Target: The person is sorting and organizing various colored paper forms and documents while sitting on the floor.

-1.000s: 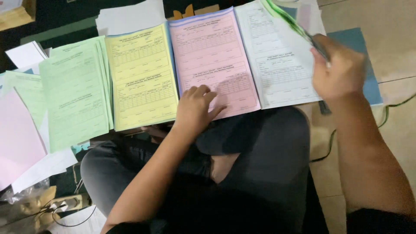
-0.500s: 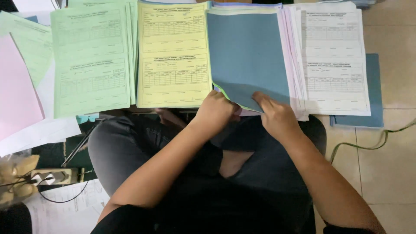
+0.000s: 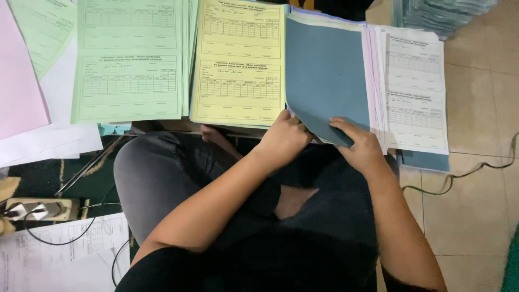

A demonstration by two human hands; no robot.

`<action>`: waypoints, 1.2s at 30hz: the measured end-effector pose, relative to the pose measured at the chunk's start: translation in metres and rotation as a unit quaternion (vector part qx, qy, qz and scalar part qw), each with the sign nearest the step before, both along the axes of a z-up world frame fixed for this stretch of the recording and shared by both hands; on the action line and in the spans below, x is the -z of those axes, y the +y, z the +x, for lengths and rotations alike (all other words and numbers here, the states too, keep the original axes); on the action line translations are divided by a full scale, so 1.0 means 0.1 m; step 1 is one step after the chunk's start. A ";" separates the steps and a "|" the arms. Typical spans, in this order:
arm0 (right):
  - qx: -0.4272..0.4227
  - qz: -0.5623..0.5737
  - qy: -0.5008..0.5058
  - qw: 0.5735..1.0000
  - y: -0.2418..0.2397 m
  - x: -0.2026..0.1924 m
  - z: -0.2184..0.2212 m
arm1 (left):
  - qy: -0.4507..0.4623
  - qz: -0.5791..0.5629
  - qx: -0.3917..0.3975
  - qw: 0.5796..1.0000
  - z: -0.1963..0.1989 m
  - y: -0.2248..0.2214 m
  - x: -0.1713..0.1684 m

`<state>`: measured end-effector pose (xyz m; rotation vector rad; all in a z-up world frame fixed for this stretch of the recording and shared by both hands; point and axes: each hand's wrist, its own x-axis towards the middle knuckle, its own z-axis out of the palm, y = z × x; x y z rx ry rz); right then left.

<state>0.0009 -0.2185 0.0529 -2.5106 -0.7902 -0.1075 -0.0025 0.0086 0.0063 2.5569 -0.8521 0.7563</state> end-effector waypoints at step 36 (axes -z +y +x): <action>-0.039 -0.051 -0.284 0.957 1.95 -0.13 0.62 | 0.194 0.113 -0.172 0.959 0.01 2.09 0.16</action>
